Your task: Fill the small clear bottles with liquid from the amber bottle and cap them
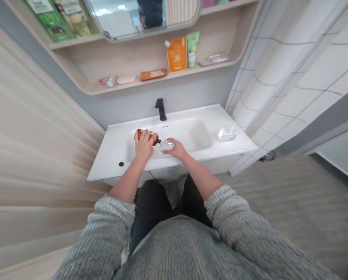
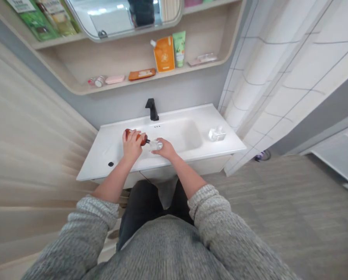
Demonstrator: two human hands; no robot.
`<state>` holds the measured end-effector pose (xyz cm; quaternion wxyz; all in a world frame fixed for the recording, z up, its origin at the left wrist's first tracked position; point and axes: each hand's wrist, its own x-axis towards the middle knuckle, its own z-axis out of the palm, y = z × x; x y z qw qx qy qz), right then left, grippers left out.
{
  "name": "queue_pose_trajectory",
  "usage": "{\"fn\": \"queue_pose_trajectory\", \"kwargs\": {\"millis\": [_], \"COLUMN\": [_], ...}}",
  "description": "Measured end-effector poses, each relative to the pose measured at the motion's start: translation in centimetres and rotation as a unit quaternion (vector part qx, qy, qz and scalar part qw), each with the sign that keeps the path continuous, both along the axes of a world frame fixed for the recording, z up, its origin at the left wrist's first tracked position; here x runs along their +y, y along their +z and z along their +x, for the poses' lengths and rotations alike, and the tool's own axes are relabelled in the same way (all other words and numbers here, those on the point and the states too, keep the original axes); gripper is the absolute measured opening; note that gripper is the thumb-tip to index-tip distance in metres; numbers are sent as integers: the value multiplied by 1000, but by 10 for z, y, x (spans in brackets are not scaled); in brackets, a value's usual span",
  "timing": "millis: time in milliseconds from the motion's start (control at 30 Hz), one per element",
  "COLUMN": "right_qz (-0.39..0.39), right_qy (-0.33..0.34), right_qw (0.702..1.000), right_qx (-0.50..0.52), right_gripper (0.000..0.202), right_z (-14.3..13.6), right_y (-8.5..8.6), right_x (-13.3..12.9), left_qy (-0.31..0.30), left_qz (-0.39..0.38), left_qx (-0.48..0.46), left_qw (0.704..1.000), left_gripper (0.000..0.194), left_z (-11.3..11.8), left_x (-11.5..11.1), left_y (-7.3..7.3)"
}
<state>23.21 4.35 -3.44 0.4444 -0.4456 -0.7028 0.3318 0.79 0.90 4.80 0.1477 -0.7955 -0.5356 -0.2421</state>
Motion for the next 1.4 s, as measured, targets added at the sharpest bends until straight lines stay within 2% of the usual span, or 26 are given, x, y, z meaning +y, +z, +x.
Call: {"fn": "queue_pose_trajectory", "kwargs": {"millis": [600, 967, 1400], "right_qz": [6, 12, 2], "right_qy": [-6, 1, -4], "right_qw": [1000, 999, 999], "right_qx": [12, 33, 38], "right_gripper": [72, 74, 72], "right_z": [-2, -1, -1], "right_y": [-4, -4, 1], "right_x": [1, 1, -2], "left_qy": [-11, -15, -31], "left_qz": [2, 14, 3], "left_qx": [3, 43, 48], "left_qw": [1000, 999, 998], "left_gripper": [59, 57, 58], "left_z": [1, 1, 3], "left_x": [0, 2, 3], "left_y": [5, 12, 20]}}
